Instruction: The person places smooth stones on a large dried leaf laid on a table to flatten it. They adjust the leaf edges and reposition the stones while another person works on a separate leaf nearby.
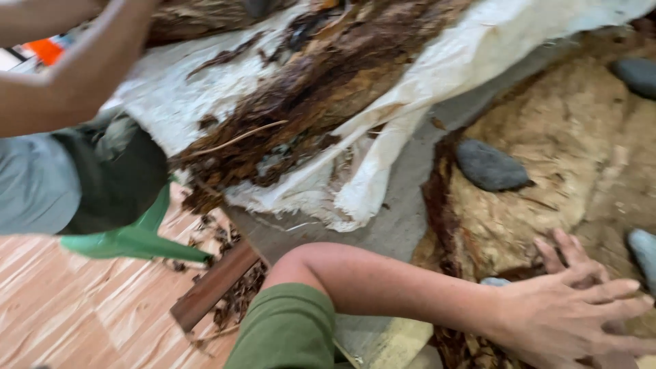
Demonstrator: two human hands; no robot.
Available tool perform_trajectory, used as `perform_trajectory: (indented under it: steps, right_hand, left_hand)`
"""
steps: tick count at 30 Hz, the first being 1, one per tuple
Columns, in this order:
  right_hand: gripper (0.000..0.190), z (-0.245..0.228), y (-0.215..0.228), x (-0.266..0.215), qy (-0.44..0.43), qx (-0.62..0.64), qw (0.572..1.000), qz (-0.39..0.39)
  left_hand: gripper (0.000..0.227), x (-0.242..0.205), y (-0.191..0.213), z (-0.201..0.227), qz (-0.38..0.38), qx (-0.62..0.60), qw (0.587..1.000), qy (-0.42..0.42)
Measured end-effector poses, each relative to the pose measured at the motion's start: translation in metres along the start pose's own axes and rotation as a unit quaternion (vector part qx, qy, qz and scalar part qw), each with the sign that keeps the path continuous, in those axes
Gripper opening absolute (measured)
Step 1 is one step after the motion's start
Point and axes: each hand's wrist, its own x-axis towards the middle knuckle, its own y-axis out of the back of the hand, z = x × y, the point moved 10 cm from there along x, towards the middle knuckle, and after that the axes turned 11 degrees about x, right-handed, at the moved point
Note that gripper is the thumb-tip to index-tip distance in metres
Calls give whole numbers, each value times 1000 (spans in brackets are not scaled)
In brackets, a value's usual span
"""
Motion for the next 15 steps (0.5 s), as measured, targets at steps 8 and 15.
perform_trajectory:
  steps: [8,15]
  right_hand:
    - [82,-209,112,128,-145,142,971,124]
    - [65,-204,85,118,-149,25,988,-13]
  left_hand:
    - [75,2,8,-5,-81,-160,982,-62]
    - [73,10,25,-24,-96,-270,957,-40]
